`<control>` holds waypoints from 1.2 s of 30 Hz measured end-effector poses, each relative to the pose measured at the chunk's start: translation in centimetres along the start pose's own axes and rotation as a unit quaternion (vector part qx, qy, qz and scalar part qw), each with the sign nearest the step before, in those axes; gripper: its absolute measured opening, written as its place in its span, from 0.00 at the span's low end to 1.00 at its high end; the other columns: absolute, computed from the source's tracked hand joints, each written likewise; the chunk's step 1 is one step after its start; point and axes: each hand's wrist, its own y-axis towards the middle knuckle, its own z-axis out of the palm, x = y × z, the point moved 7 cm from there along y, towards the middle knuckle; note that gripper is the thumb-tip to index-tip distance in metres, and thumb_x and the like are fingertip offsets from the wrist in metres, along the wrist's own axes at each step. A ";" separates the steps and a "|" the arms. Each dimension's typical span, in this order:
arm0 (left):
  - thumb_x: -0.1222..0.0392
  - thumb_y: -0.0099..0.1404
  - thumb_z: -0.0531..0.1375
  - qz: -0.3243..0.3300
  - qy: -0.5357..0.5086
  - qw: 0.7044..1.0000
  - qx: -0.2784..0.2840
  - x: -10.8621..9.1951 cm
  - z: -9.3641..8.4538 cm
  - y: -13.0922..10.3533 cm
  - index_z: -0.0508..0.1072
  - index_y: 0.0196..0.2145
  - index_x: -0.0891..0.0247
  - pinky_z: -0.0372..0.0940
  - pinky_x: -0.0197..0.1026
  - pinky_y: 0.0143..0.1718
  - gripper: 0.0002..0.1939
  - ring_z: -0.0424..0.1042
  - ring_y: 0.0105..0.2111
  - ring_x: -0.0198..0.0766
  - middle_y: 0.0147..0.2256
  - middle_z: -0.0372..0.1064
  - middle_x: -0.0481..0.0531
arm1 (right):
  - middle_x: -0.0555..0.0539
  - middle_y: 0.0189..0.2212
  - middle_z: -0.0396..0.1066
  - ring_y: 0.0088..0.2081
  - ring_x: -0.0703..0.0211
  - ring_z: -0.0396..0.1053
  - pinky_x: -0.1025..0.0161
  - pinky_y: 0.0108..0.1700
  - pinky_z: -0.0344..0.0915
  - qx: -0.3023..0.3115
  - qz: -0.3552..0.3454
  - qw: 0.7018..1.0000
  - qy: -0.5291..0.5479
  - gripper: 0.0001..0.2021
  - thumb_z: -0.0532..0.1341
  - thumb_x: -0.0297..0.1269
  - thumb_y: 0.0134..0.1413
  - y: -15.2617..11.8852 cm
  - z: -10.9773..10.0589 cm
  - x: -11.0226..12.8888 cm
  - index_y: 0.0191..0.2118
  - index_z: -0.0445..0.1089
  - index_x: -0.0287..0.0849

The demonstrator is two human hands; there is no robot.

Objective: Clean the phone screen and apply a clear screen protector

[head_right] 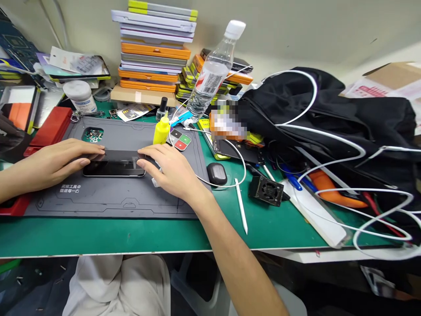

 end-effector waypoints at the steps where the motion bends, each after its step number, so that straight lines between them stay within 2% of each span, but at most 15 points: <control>1: 0.24 0.91 0.53 -0.004 -0.006 1.000 -0.001 0.1 0.0 0.0 0.88 0.72 0.48 0.81 0.66 0.79 0.37 0.88 0.69 0.65 0.71 0.90 0.59 | 0.40 0.69 0.92 0.72 0.35 0.87 0.36 0.78 0.82 0.001 0.003 1.000 -0.002 0.22 0.61 0.57 0.95 0.0 0.1 0.0 0.71 0.88 0.53; 5: 0.20 0.86 0.62 -0.038 -0.039 0.998 -0.011 0.7 -0.3 -0.1 0.87 0.74 0.49 0.83 0.69 0.78 0.39 0.89 0.68 0.67 0.70 0.90 0.61 | 0.40 0.73 0.90 0.74 0.34 0.86 0.36 0.79 0.82 -0.013 -0.006 1.000 -0.017 0.23 0.62 0.56 0.95 0.0 0.2 0.0 0.74 0.87 0.52; 7: 0.19 0.85 0.65 -0.065 -0.073 0.995 -0.019 1.1 -0.7 -0.1 0.86 0.75 0.49 0.84 0.68 0.77 0.40 0.90 0.67 0.65 0.70 0.90 0.60 | 0.39 0.71 0.91 0.71 0.35 0.89 0.39 0.75 0.85 -0.046 -0.027 0.998 -0.025 0.24 0.62 0.57 0.95 -0.2 -0.2 0.3 0.73 0.86 0.50; 10: 0.15 0.82 0.67 -0.102 -0.146 0.982 -0.056 1.6 -1.5 -0.1 0.86 0.73 0.51 0.83 0.66 0.78 0.42 0.90 0.68 0.63 0.71 0.90 0.61 | 0.40 0.55 0.95 0.55 0.40 0.93 0.44 0.59 0.90 -0.150 -0.050 0.986 -0.045 0.23 0.60 0.58 0.96 -0.7 -1.7 0.9 0.59 0.89 0.51; 12: 0.12 0.81 0.68 -0.122 -0.188 0.970 -0.096 2.0 -2.2 -0.2 0.86 0.72 0.51 0.83 0.65 0.79 0.44 0.89 0.71 0.63 0.72 0.89 0.62 | 0.42 0.44 0.91 0.47 0.42 0.90 0.44 0.54 0.89 -0.248 -0.038 0.966 -0.066 0.24 0.57 0.56 0.97 -1.4 -3.0 0.8 0.50 0.87 0.54; 13: 0.11 0.81 0.67 -0.133 -0.205 0.963 -0.116 2.2 -2.5 -0.2 0.85 0.71 0.50 0.83 0.65 0.79 0.45 0.88 0.72 0.63 0.72 0.89 0.62 | 0.42 0.42 0.89 0.46 0.42 0.89 0.43 0.53 0.89 -0.291 -0.027 0.953 -0.075 0.24 0.56 0.55 0.97 -1.7 -3.5 0.7 0.49 0.85 0.55; 14: 0.11 0.81 0.67 -0.143 -0.216 0.957 -0.134 2.3 -2.8 -0.3 0.84 0.71 0.50 0.84 0.65 0.78 0.44 0.87 0.73 0.63 0.73 0.88 0.62 | 0.42 0.44 0.88 0.46 0.42 0.88 0.42 0.52 0.89 -0.325 -0.016 0.942 -0.078 0.21 0.57 0.54 0.96 -2.0 -3.7 0.4 0.52 0.85 0.55; 16: 0.13 0.82 0.67 -0.155 -0.223 0.949 -0.162 2.2 -3.1 -0.5 0.82 0.72 0.52 0.84 0.66 0.78 0.43 0.85 0.75 0.63 0.73 0.88 0.61 | 0.38 0.56 0.87 0.51 0.39 0.88 0.40 0.53 0.90 -0.357 0.007 0.932 -0.068 0.16 0.63 0.56 0.93 -2.2 -3.5 -0.7 0.66 0.82 0.54; 18: 0.17 0.84 0.68 -0.154 -0.209 0.947 -0.187 1.8 -3.5 -0.7 0.79 0.72 0.53 0.81 0.67 0.81 0.42 0.82 0.78 0.62 0.75 0.86 0.59 | 0.32 0.72 0.82 0.63 0.33 0.87 0.36 0.58 0.91 -0.346 0.034 0.937 -0.040 0.31 0.71 0.58 0.87 -1.9 -2.7 -2.1 0.82 0.71 0.54; 20: 0.19 0.84 0.69 -0.150 -0.181 0.948 -0.214 1.3 -3.8 -0.9 0.77 0.74 0.55 0.77 0.68 0.84 0.41 0.80 0.79 0.62 0.77 0.83 0.58 | 0.28 0.81 0.76 0.74 0.28 0.82 0.31 0.65 0.89 -0.310 0.070 0.948 -0.012 0.42 0.75 0.57 0.82 -1.5 -1.7 -3.6 0.89 0.63 0.53; 21: 0.19 0.84 0.69 -0.151 -0.165 0.948 -0.225 1.1 -3.9 -1.1 0.77 0.75 0.55 0.75 0.69 0.86 0.42 0.79 0.79 0.62 0.79 0.81 0.58 | 0.28 0.81 0.77 0.76 0.27 0.81 0.29 0.69 0.87 -0.287 0.086 0.954 -0.001 0.42 0.75 0.55 0.82 -1.3 -1.2 -4.2 0.89 0.63 0.52; 23: 0.19 0.84 0.69 -0.159 -0.137 0.947 -0.242 1.0 -4.1 -1.3 0.77 0.75 0.55 0.72 0.71 0.88 0.42 0.78 0.78 0.63 0.79 0.80 0.57 | 0.30 0.75 0.83 0.74 0.28 0.82 0.26 0.73 0.84 -0.247 0.109 0.963 0.017 0.32 0.73 0.49 0.81 -0.9 -0.5 -4.8 0.82 0.71 0.51; 26: 0.18 0.83 0.69 -0.181 -0.133 0.941 -0.253 1.6 -4.2 -1.5 0.79 0.74 0.54 0.74 0.70 0.85 0.42 0.80 0.77 0.63 0.77 0.82 0.57 | 0.35 0.67 0.88 0.69 0.31 0.85 0.27 0.73 0.83 -0.235 0.117 0.964 0.040 0.18 0.70 0.45 0.80 -0.8 -0.4 -4.7 0.68 0.78 0.51; 32: 0.20 0.83 0.69 -0.199 -0.174 0.931 -0.251 2.4 -3.9 -1.4 0.79 0.72 0.58 0.74 0.70 0.85 0.42 0.79 0.79 0.63 0.76 0.83 0.61 | 0.39 0.64 0.82 0.62 0.38 0.88 0.36 0.65 0.88 -0.261 0.058 0.959 0.091 0.20 0.71 0.42 0.78 -1.2 -1.1 -2.6 0.70 0.73 0.54; 36: 0.21 0.85 0.68 -0.196 -0.148 0.935 -0.257 2.1 -3.9 -1.4 0.79 0.72 0.55 0.76 0.68 0.84 0.39 0.82 0.77 0.60 0.76 0.84 0.58 | 0.40 0.60 0.83 0.61 0.36 0.86 0.36 0.63 0.90 -0.264 -0.020 0.964 0.038 0.20 0.72 0.38 0.77 -1.5 -2.4 0.3 0.69 0.80 0.56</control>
